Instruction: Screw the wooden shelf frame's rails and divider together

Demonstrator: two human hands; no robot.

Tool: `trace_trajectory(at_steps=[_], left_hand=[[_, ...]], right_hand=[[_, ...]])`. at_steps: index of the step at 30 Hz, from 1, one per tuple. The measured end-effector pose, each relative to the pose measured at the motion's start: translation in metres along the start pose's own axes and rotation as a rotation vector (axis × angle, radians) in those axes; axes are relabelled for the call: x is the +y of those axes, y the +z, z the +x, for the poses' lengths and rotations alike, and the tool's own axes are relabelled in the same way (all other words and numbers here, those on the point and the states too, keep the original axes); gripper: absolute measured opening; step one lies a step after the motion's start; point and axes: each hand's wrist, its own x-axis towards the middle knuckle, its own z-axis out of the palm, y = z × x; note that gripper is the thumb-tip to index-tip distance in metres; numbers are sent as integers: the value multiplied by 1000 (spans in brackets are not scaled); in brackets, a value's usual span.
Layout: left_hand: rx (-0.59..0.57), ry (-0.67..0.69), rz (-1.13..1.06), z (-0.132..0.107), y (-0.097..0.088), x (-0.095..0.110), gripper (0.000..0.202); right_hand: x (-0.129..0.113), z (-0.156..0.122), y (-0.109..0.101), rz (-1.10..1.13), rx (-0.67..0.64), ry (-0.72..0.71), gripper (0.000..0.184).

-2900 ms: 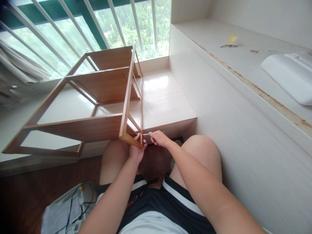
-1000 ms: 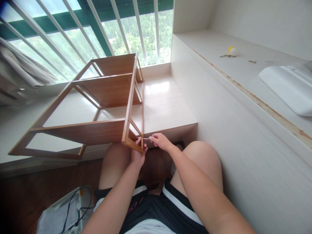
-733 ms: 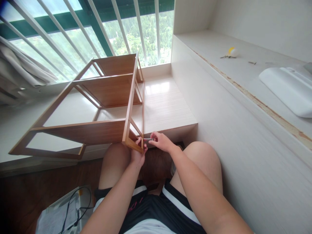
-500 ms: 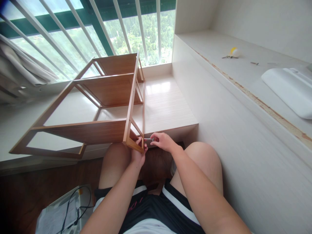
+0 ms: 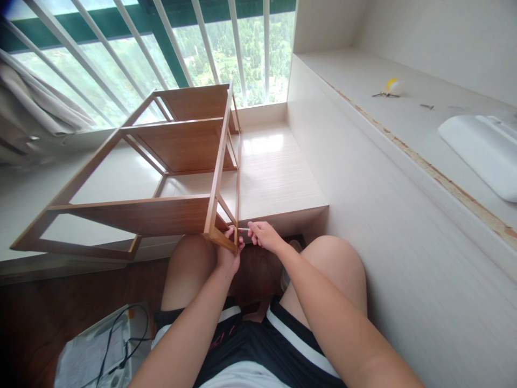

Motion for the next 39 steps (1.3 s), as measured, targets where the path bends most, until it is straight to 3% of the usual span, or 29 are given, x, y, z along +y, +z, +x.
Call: trace_trajectory(at_steps=[7,21,26,29,33,36,39], left_hand=[[2,4,-7,-1,1,0,36],[7,-2,-37,1,0,-2,31],[0,-4,-37,0,0,-2,30],[2,-1,-35,0,0,-2,29],[3,7,-29,0,1,-1,28],[5,14,-24,0,1,-1,29],[9,19,-22,-1,1,-1,29]], right_hand=[[-10,-9,-13,-434,141,-225,28],[0,-10,-14,-670,245,-364,33],[3,-7,-10,-432,200,-234,32],[4,-4,-5,-302,130,-147,45],[5,-2,2,-201,-3,-46,67],[2,-3,3,-164,-60,-14,71],[-4,-6,-1,-171,-37,-28,67]])
